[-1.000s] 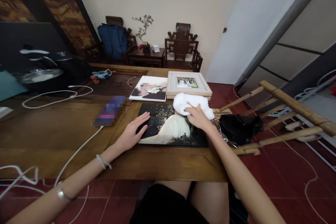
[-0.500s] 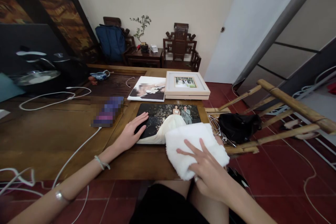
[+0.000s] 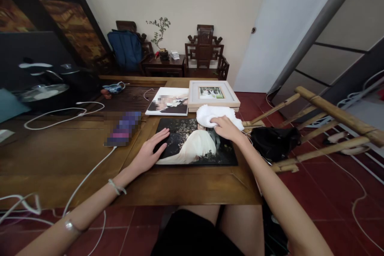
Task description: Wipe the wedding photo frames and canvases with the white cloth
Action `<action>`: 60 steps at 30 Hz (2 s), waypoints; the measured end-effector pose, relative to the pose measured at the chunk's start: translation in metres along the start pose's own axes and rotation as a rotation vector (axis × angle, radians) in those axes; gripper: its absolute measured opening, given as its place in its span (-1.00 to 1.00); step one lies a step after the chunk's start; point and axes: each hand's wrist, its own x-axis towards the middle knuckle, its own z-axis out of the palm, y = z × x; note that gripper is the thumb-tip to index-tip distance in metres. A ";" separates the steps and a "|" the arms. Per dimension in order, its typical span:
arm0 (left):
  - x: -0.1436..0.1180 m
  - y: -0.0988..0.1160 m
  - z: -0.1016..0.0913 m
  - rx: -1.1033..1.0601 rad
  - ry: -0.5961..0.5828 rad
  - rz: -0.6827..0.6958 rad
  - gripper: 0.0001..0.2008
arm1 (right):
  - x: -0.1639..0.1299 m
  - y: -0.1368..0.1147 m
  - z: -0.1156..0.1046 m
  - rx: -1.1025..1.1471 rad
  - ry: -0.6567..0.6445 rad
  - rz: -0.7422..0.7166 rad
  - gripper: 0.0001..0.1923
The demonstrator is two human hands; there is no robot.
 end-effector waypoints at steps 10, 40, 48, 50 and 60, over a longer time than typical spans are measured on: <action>0.000 0.002 0.001 0.027 0.004 -0.009 -0.62 | -0.128 -0.060 0.009 0.011 -0.050 -0.152 -0.70; 0.000 0.005 -0.001 0.025 0.012 -0.006 -0.63 | -0.078 -0.108 0.017 0.079 -0.086 -0.141 -0.58; 0.000 0.003 0.001 0.034 0.011 0.001 -0.63 | -0.122 -0.156 0.015 0.140 -0.217 -0.159 -0.60; 0.000 0.001 0.001 0.033 0.006 0.001 -0.62 | -0.103 -0.146 0.016 0.133 -0.202 -0.141 -0.59; -0.001 0.004 0.000 0.009 0.004 -0.008 -0.63 | 0.040 -0.084 0.011 -0.025 -0.089 -0.012 -0.55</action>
